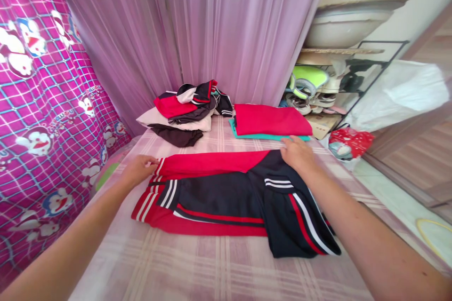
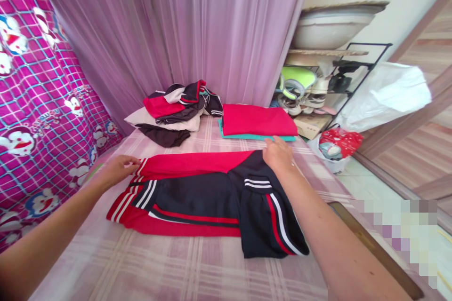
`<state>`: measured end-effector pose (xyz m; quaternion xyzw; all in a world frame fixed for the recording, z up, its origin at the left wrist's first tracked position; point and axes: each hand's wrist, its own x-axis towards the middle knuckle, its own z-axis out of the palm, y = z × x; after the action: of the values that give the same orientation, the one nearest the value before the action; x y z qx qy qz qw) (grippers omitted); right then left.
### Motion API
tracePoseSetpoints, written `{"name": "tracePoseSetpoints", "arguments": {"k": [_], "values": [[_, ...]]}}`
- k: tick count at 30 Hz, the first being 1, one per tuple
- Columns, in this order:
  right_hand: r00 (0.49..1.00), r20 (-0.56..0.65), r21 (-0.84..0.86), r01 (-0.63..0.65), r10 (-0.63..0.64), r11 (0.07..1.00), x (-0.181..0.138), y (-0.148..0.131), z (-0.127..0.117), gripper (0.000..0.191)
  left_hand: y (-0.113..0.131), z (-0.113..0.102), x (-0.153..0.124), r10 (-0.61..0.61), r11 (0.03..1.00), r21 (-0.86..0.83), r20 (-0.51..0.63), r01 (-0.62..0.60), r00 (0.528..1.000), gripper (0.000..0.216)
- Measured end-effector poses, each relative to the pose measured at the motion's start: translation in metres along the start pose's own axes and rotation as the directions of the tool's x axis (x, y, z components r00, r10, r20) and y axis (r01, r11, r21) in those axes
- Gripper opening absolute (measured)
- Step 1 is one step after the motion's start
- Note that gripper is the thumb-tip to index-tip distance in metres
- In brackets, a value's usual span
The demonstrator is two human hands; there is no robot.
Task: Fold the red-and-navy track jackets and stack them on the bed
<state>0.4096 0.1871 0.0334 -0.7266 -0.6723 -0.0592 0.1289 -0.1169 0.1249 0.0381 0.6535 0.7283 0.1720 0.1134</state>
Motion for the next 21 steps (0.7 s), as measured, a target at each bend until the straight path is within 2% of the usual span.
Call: {"name": "tracePoseSetpoints", "arguments": {"k": [2,4,6,8,10,11,16,18,21], "values": [[0.996,-0.014,0.055,0.084,-0.084,0.995,-0.002,-0.031,-0.007,0.050,0.017,-0.004,0.010,0.120,0.987,0.114,-0.061,-0.113,0.991,0.035],[0.975,0.037,0.124,0.213,-0.219,0.969,-0.008,-0.067,-0.008,0.053,0.042,0.006,0.016,0.202,0.972,0.136,-0.057,-0.193,0.978,0.044],[0.919,0.212,0.168,0.301,-0.333,0.939,-0.017,-0.098,-0.002,0.059,0.067,0.026,0.015,0.226,0.959,0.164,0.041,-0.230,0.973,0.052],[0.834,0.404,0.191,0.324,-0.375,0.927,-0.025,-0.112,0.009,0.065,0.084,0.049,0.008,0.175,0.944,0.264,0.114,-0.200,0.978,0.058],[0.790,0.495,0.182,0.312,-0.361,0.932,-0.029,-0.104,0.019,0.067,0.090,0.066,0.000,0.146,0.915,0.358,0.133,-0.185,0.980,0.062],[0.798,0.508,0.155,0.287,-0.325,0.945,-0.029,-0.093,0.023,0.066,0.089,0.071,-0.003,0.136,0.902,0.394,0.135,-0.179,0.981,0.064],[0.914,0.405,-0.064,0.028,0.000,0.998,-0.023,-0.029,0.031,0.065,0.081,0.072,-0.004,0.091,0.883,0.442,0.165,-0.156,0.982,0.064],[0.932,0.359,-0.088,-0.014,0.045,0.996,-0.022,-0.021,0.032,0.065,0.081,0.070,-0.003,0.088,0.885,0.439,0.164,-0.153,0.982,0.065],[0.943,0.327,-0.078,-0.031,0.055,0.996,-0.023,-0.023,0.036,0.064,0.083,0.070,-0.001,0.092,0.883,0.444,0.152,-0.151,0.984,0.064]]}}
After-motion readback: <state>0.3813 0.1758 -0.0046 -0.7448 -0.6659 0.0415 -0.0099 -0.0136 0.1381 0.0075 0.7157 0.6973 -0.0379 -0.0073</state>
